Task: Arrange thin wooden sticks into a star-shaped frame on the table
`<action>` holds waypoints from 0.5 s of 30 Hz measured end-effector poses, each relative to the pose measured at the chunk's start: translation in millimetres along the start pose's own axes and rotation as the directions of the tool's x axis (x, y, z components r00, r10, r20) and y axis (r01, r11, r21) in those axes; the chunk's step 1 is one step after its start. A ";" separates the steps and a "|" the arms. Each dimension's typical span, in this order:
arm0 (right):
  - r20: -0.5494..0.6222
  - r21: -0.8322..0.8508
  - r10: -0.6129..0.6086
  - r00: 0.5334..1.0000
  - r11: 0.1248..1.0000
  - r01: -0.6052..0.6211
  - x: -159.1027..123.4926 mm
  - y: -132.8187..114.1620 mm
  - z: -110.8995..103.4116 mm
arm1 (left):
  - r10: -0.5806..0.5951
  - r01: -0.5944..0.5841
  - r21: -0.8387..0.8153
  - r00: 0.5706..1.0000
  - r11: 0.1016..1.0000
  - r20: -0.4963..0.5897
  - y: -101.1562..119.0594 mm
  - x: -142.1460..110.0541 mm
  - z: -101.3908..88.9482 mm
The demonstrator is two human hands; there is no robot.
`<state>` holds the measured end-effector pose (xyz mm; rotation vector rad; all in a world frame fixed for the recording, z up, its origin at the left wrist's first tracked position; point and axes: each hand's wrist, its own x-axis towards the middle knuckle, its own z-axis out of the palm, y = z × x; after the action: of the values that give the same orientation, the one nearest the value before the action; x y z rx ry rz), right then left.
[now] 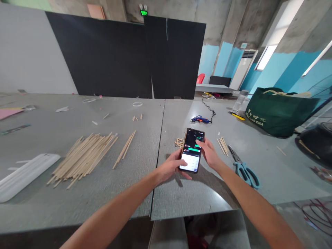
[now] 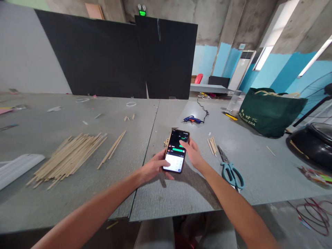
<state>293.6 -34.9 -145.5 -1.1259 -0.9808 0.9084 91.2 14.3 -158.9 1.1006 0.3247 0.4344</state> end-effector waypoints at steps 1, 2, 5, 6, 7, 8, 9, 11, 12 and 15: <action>-0.025 0.000 -0.012 1.000 1.000 0.012 1.2 -1.3 -0.8 | -0.006 0.006 -0.002 1.000 1.000 0.012 -0.7 -0.6 1.2; -0.040 0.001 -0.021 0.999 1.000 0.021 2.2 -2.3 -1.3 | -0.007 0.007 -0.008 1.000 1.000 0.019 -1.1 -1.2 2.1; -0.032 0.021 -0.033 0.999 0.999 0.033 3.0 -3.8 -1.7 | -0.008 0.009 -0.029 1.000 1.000 0.028 -0.8 -2.3 2.6; -0.016 0.034 -0.031 0.999 0.999 0.032 2.9 -4.0 -1.5 | -0.014 0.015 -0.032 0.999 0.999 0.030 -0.4 -2.4 2.4; -0.001 0.050 -0.029 1.000 0.998 0.029 2.6 -4.3 -1.3 | -0.023 0.024 -0.033 0.999 0.999 0.030 -0.1 -2.4 2.0; 0.012 0.065 -0.027 1.000 0.998 0.026 2.4 -4.6 -1.0 | -0.029 0.030 -0.034 0.999 0.999 0.030 -0.1 -2.2 1.8; 0.024 0.077 -0.026 0.999 0.997 0.024 2.2 -5.1 -0.7 | -0.034 0.035 -0.038 0.999 0.999 0.032 -0.3 -2.0 1.8; 0.047 0.095 -0.023 0.999 0.995 0.019 2.2 -6.1 -0.2 | -0.029 0.031 -0.054 0.999 0.998 0.040 -1.6 -1.4 2.3; 0.060 0.102 -0.021 0.998 0.995 0.015 2.4 -6.3 -0.1 | -0.024 0.027 -0.065 0.999 0.998 0.045 -2.4 -1.1 2.9; 0.074 0.120 -0.016 0.997 0.993 0.007 3.7 -4.6 0.1 | -0.020 0.024 -0.089 0.999 0.996 0.049 -4.9 -0.7 4.4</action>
<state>295.0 -32.2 -140.4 -0.9904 -0.9800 0.9931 93.4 8.7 -161.4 1.0176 0.2727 0.3986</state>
